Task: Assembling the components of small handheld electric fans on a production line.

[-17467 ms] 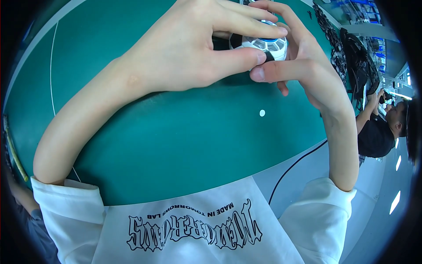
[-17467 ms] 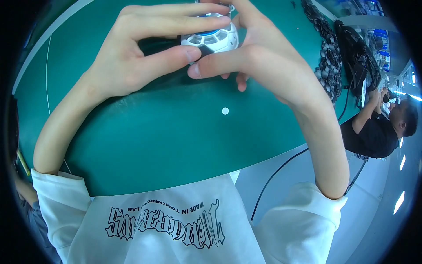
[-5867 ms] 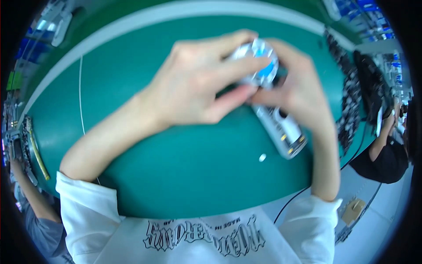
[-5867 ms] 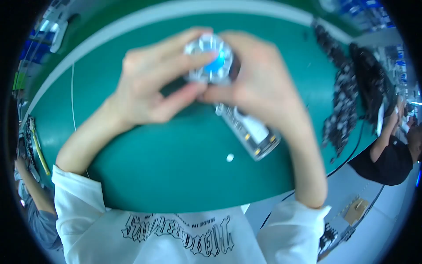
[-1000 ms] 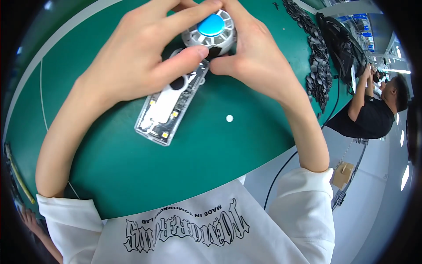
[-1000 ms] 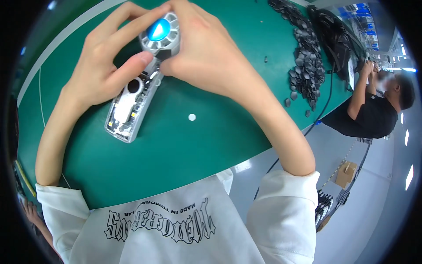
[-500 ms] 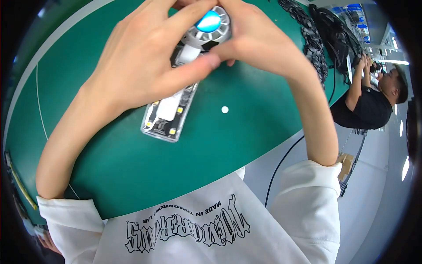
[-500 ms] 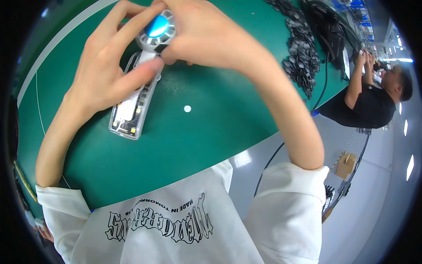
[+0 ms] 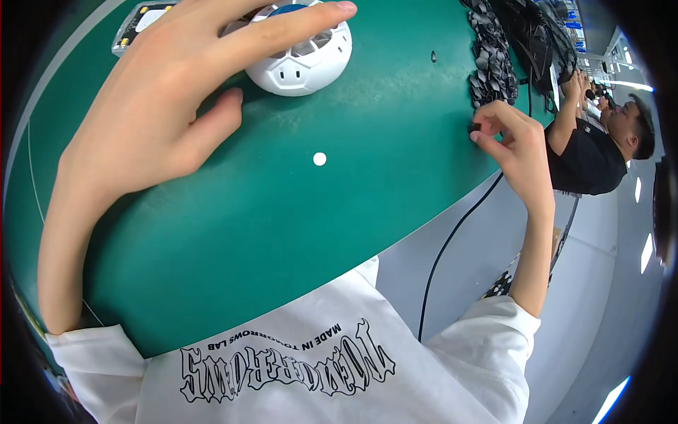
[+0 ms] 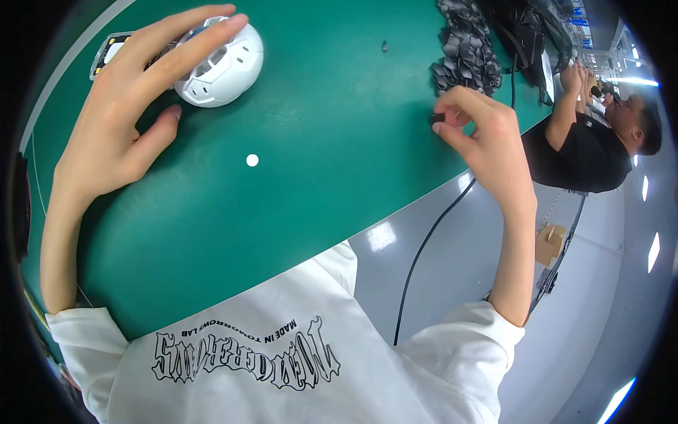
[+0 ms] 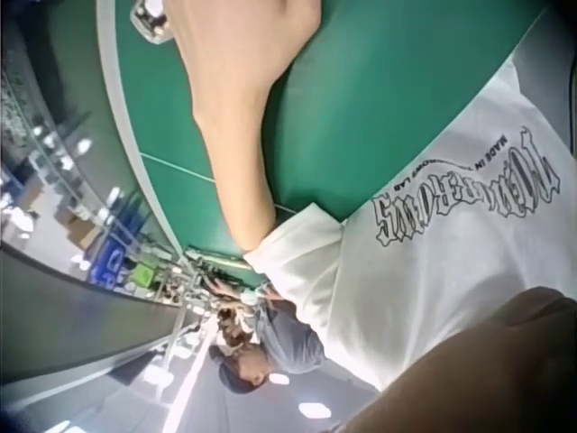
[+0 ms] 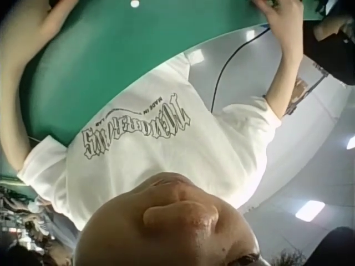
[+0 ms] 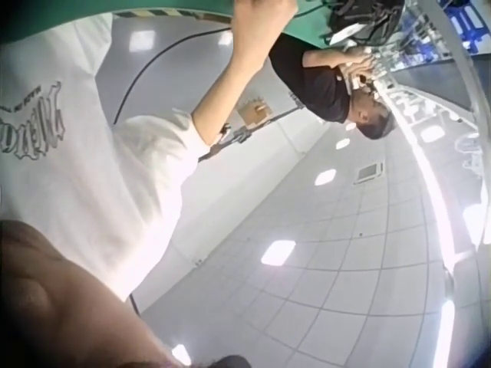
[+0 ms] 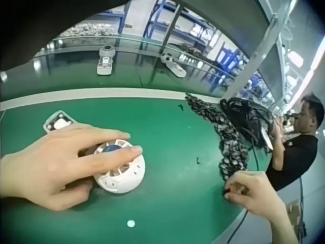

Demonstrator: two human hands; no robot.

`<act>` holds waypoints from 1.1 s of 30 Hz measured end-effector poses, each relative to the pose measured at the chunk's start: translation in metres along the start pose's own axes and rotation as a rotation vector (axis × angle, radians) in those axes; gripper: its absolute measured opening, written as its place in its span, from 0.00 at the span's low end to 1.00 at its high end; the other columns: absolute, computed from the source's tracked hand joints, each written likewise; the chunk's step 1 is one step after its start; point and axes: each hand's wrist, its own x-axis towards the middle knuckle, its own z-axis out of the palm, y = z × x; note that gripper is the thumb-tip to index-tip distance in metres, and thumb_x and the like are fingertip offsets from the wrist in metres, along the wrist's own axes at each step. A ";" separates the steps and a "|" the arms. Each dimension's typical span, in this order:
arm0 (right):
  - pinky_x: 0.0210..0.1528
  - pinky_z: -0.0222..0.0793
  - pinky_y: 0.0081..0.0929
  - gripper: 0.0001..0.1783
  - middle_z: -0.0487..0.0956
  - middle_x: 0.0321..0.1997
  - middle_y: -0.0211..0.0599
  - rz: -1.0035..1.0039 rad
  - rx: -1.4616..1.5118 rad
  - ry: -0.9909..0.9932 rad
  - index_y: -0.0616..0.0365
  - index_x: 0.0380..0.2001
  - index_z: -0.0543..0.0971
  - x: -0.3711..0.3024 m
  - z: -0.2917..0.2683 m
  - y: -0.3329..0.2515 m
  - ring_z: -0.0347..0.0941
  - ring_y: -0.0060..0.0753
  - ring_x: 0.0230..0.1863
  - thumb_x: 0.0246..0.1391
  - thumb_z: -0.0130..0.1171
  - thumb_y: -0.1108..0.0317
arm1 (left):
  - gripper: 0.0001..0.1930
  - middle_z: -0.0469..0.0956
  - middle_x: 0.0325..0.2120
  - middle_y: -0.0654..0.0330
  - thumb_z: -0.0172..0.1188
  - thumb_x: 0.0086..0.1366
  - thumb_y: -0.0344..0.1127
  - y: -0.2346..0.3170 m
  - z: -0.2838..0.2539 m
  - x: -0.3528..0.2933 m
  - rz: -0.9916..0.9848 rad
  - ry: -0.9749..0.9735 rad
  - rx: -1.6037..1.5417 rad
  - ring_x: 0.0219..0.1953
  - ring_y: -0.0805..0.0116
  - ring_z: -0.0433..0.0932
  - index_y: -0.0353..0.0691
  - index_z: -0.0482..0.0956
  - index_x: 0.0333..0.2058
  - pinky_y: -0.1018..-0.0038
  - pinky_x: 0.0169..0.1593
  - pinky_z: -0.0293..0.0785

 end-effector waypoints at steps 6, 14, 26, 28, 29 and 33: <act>0.28 0.73 0.24 0.11 0.80 0.31 0.37 -0.587 -0.229 0.271 0.65 0.31 0.78 -0.004 0.012 -0.041 0.79 0.33 0.29 0.43 0.67 0.85 | 0.36 0.72 0.63 0.51 0.66 0.49 0.26 -0.007 0.009 -0.019 -0.085 0.006 -0.027 0.57 0.49 0.78 0.43 0.76 0.62 0.60 0.59 0.75; 0.19 0.71 0.27 0.14 0.81 0.34 0.41 -0.885 -0.002 0.457 0.62 0.26 0.76 0.024 0.038 -0.076 0.79 0.38 0.27 0.35 0.72 0.82 | 0.36 0.73 0.63 0.51 0.66 0.50 0.27 -0.050 0.020 -0.041 -0.191 -0.014 -0.074 0.57 0.49 0.78 0.43 0.76 0.62 0.60 0.59 0.75; 0.38 0.75 0.25 0.19 0.83 0.35 0.51 -0.727 0.134 0.414 0.72 0.37 0.83 0.075 0.048 -0.129 0.79 0.37 0.31 0.36 0.69 0.92 | 0.36 0.73 0.62 0.51 0.66 0.50 0.28 -0.058 0.041 -0.024 -0.251 -0.019 -0.115 0.57 0.49 0.78 0.43 0.76 0.62 0.60 0.58 0.75; 0.39 0.74 0.23 0.20 0.82 0.36 0.48 -0.714 0.084 0.401 0.71 0.36 0.83 0.080 0.047 -0.136 0.77 0.34 0.32 0.35 0.71 0.91 | 0.35 0.73 0.62 0.51 0.66 0.50 0.28 -0.054 0.044 -0.019 -0.253 -0.020 -0.124 0.57 0.49 0.78 0.43 0.76 0.62 0.60 0.58 0.75; 0.39 0.74 0.23 0.20 0.82 0.36 0.48 -0.718 0.084 0.398 0.71 0.36 0.83 0.081 0.045 -0.139 0.77 0.34 0.32 0.35 0.71 0.91 | 0.35 0.73 0.62 0.51 0.66 0.50 0.28 -0.053 0.044 -0.020 -0.256 -0.016 -0.129 0.57 0.49 0.78 0.43 0.76 0.62 0.60 0.58 0.75; 0.35 0.73 0.19 0.22 0.81 0.42 0.45 -0.733 -0.141 0.351 0.69 0.41 0.83 0.078 0.034 -0.147 0.77 0.29 0.37 0.38 0.72 0.89 | 0.35 0.74 0.62 0.51 0.66 0.50 0.28 -0.050 0.042 -0.017 -0.267 0.015 -0.149 0.57 0.49 0.78 0.43 0.76 0.62 0.60 0.58 0.75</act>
